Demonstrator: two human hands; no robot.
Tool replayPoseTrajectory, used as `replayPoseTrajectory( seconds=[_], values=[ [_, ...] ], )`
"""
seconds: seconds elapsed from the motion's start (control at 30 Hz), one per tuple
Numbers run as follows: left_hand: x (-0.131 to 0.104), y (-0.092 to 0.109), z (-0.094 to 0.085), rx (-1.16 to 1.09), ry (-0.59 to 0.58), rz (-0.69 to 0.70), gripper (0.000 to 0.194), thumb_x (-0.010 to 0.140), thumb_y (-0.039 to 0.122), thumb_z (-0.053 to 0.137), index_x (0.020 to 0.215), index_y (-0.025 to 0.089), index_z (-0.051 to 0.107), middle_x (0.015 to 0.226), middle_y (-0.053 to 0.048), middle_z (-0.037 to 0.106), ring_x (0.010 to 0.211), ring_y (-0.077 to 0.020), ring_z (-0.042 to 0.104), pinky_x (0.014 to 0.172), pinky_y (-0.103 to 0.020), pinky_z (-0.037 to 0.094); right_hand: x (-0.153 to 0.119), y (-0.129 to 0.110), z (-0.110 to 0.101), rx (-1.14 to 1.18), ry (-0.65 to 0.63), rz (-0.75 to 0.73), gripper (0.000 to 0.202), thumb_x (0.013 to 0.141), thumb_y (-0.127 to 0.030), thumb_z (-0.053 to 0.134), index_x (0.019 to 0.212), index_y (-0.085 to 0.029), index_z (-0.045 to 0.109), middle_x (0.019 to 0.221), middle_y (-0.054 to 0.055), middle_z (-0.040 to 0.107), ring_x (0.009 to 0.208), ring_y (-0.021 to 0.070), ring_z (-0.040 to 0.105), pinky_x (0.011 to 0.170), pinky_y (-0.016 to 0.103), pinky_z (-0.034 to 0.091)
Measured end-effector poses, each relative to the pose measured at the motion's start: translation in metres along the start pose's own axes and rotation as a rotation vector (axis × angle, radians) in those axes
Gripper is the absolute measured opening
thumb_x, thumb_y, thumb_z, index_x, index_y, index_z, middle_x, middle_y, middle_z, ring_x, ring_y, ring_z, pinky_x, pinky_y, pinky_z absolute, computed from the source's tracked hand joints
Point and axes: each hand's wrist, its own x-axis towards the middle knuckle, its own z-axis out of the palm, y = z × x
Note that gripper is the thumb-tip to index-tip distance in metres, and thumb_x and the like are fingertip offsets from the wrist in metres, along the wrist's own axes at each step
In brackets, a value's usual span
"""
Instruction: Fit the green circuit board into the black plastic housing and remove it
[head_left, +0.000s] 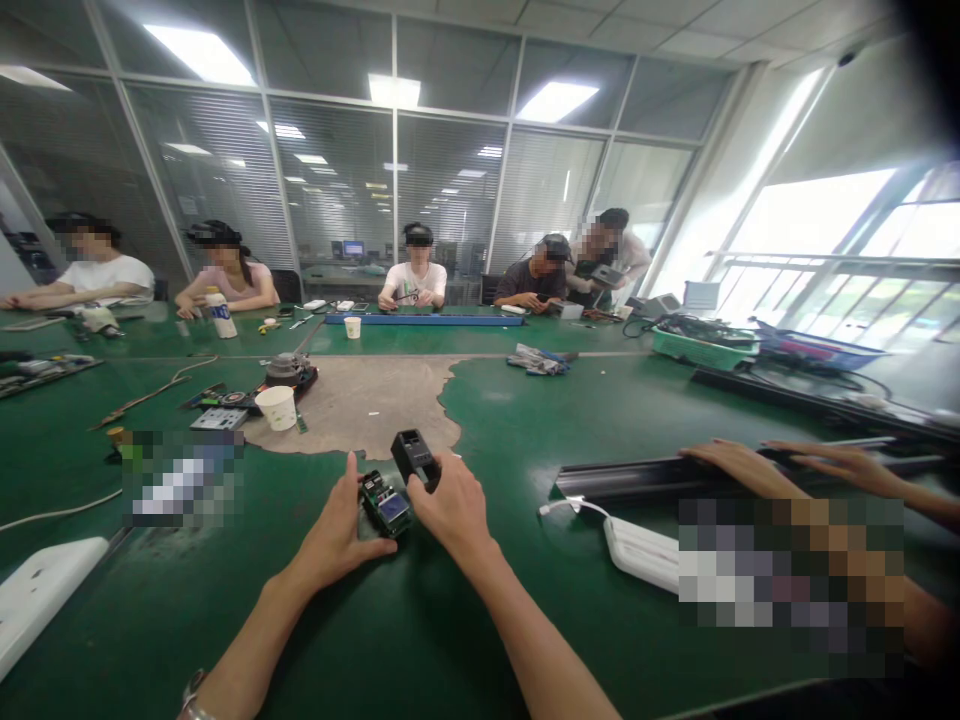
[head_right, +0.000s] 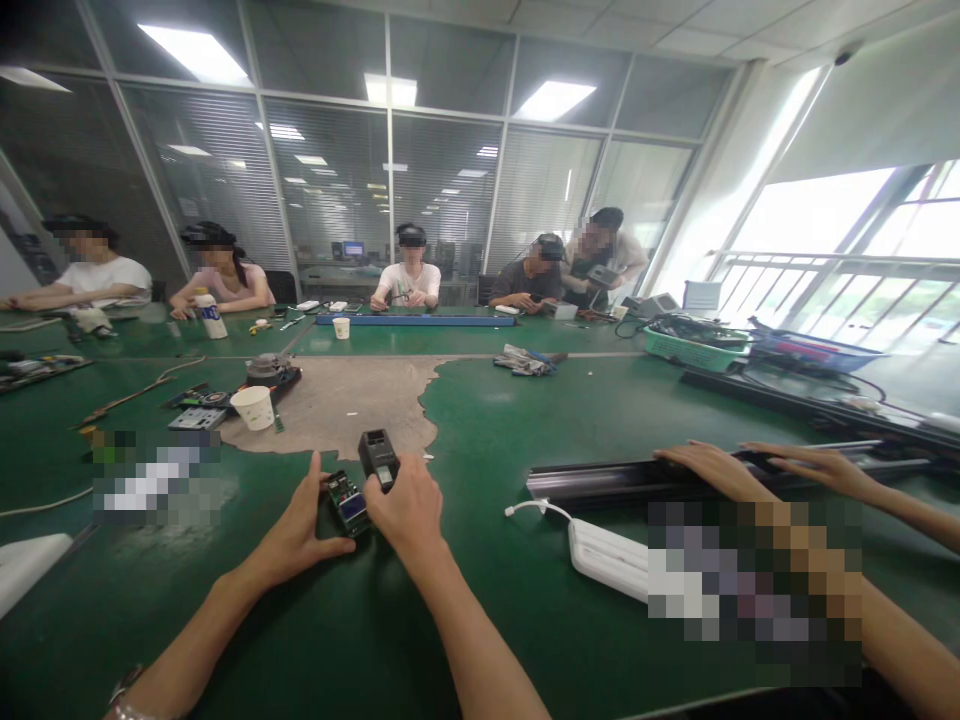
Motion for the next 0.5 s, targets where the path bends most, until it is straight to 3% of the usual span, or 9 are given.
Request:
replayPoseTrajectory(
  seconds=[0.1,0.23,0.37,0.5],
  values=[
    [0.0,0.002,0.0,-0.003,-0.006,-0.006,0.127,0.063,0.047,0.076,0.145,0.021,-0.017,0.146,-0.019,0.027,0.132,-0.0362,0.033,0.106,-0.056,0.027,0.008,0.016,-0.002,-0.149,-0.115,0.086,0.034,0.077,-0.042,0.051,0.1,-0.016,0.056,0.095,0.011,0.062,0.089,0.0265,0.06,0.076,0.033,0.041],
    [0.0,0.004,-0.002,-0.015,-0.012,-0.001,0.123,0.066,0.042,0.075,0.145,0.021,-0.017,0.149,-0.019,0.022,0.133,-0.0351,0.031,0.108,-0.054,0.026,0.008,0.023,0.001,-0.262,-0.22,0.094,0.04,0.075,-0.042,0.052,0.103,-0.013,0.055,0.094,0.015,0.063,0.087,0.03,0.061,0.075,0.038,0.041],
    [0.0,0.003,-0.004,-0.042,-0.023,0.024,0.12,0.068,0.034,0.073,0.145,0.02,-0.019,0.148,-0.019,0.025,0.134,-0.0337,0.031,0.109,-0.054,0.025,0.004,0.025,0.004,-0.28,-0.18,0.036,0.044,0.072,-0.044,0.056,0.103,-0.013,0.055,0.101,0.017,0.06,0.094,0.0317,0.058,0.076,0.039,0.042],
    [-0.001,0.001,-0.005,-0.064,-0.046,0.042,0.118,0.07,0.028,0.071,0.145,0.02,-0.019,0.147,-0.019,0.026,0.133,-0.0333,0.032,0.108,-0.055,0.025,0.005,0.028,0.005,-0.222,-0.185,0.018,0.037,0.072,-0.038,0.059,0.101,-0.015,0.056,0.099,0.014,0.06,0.093,0.0277,0.058,0.078,0.036,0.042]
  ],
)
